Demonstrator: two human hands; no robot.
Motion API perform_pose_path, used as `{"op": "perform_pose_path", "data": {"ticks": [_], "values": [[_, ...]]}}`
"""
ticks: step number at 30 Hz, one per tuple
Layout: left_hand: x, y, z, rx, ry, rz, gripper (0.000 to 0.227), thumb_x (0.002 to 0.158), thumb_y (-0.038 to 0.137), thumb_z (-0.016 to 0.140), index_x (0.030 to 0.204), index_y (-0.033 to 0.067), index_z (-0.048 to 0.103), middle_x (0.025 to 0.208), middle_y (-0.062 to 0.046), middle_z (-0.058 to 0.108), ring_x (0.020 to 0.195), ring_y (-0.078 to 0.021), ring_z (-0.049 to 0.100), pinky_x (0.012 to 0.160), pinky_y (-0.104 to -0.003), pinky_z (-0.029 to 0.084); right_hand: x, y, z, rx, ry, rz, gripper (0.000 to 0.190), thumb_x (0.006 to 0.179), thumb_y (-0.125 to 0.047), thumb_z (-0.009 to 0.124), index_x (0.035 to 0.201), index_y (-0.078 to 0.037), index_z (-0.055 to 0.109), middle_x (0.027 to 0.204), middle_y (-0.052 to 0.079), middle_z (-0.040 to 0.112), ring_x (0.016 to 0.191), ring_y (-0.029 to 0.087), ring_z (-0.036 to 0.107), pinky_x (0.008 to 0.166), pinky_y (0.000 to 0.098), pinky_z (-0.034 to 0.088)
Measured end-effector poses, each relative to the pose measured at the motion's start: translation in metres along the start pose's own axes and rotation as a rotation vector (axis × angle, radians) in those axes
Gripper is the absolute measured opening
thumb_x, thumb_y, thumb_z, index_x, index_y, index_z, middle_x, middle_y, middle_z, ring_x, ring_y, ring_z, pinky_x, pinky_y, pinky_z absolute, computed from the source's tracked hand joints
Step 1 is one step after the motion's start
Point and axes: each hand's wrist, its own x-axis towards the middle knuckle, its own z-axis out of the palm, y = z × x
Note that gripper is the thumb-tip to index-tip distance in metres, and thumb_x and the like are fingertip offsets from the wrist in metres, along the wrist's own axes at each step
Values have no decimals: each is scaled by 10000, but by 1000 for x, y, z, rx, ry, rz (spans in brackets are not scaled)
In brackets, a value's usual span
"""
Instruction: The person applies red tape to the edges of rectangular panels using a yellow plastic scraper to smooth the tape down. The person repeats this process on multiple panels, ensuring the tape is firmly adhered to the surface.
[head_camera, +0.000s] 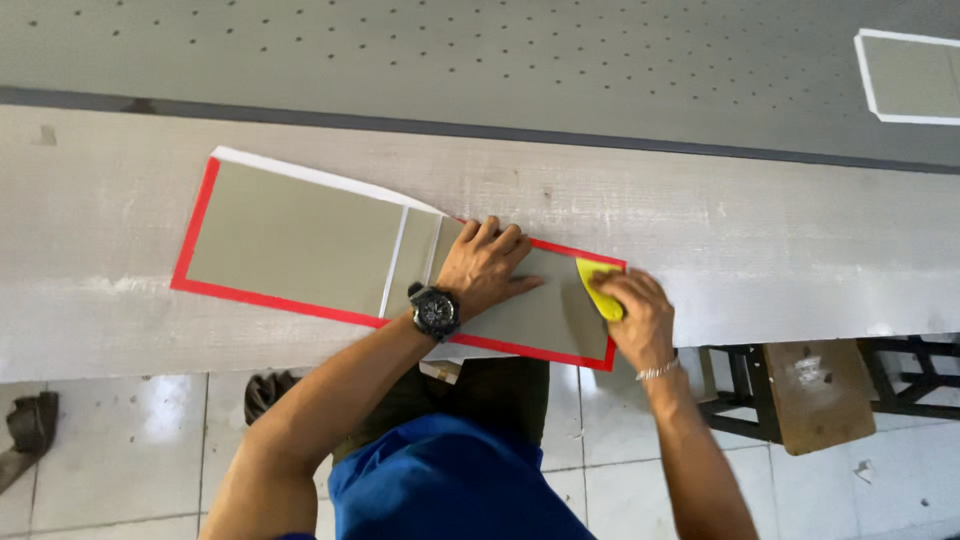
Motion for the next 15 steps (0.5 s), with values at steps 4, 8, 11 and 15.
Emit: {"op": "perform_pose_path", "data": {"ticks": [4, 8, 11, 15], "values": [[-9, -5, -1, -51, -32, 15, 535, 935, 626, 717, 1136, 131, 690, 1044, -52, 574, 1013, -308, 568, 889, -444, 455, -10, -36, -24, -30, 3, 33, 378, 873, 11, 834, 1172, -221, 824, 1207, -25, 823, 1152, 267, 760, 1169, 488, 517], [-14, -11, -26, -145, -109, 34, 557, 927, 527, 746, 1276, 94, 707, 1213, -89, 662, 1206, -322, 602, 1023, -455, 484, 23, -17, -31, 51, 7, 137, 338, 924, -11, 824, 1189, -220, 832, 1129, 15, 829, 1083, 308, 768, 1085, 481, 565], [-19, -11, -43, -173, -146, 30, 552, 942, 485, 739, 1313, 77, 705, 1290, -110, 675, 1300, -335, 593, 1073, -458, 504, 54, -24, 1, 52, 84, 70, 280, 952, -35, 835, 1170, -211, 837, 1118, 22, 823, 1078, 314, 763, 1079, 478, 552], [-18, -10, -40, -187, -139, -3, 551, 885, 454, 772, 1296, 95, 700, 1267, -101, 684, 1296, -329, 608, 1059, -463, 533, 34, -46, 41, -117, 86, -51, 357, 855, -6, 847, 1173, -166, 831, 1113, 92, 816, 1098, 355, 749, 1105, 524, 539]]}}
